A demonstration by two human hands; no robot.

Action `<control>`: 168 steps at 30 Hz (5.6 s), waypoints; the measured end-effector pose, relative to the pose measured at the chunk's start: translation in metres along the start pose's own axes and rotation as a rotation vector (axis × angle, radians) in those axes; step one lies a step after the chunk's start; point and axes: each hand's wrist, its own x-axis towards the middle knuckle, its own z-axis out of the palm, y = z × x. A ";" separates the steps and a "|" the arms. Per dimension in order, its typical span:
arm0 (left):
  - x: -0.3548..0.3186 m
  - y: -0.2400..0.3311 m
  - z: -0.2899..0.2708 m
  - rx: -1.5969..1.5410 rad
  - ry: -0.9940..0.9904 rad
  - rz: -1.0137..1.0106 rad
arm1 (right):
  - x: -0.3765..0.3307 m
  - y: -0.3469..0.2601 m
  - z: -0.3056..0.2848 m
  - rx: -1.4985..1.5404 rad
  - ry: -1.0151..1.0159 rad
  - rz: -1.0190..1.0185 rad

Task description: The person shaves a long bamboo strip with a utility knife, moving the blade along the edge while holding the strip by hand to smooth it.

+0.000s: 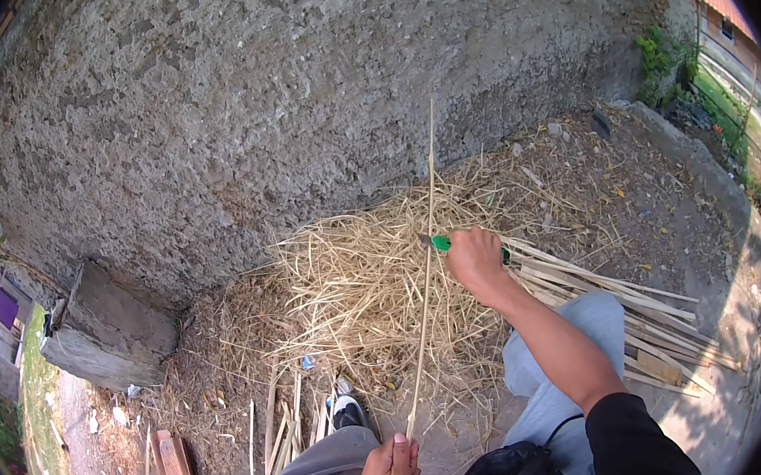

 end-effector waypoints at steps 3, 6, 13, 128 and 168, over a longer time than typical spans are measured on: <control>-0.032 0.000 0.001 0.113 -0.138 0.016 | 0.005 0.004 0.001 0.012 -0.065 0.027; -0.064 0.007 -0.015 0.137 -0.236 -0.033 | 0.010 0.010 0.010 -0.012 -0.073 0.022; -0.117 0.034 -0.062 -0.162 -0.545 -0.360 | 0.012 0.022 0.037 -0.053 -0.022 -0.015; -0.015 0.062 -0.123 0.814 0.267 -0.203 | 0.006 -0.005 -0.019 1.787 -0.804 0.276; 0.118 -0.019 -0.033 -1.211 -0.186 -0.758 | 0.037 -0.002 -0.020 1.420 -0.127 0.299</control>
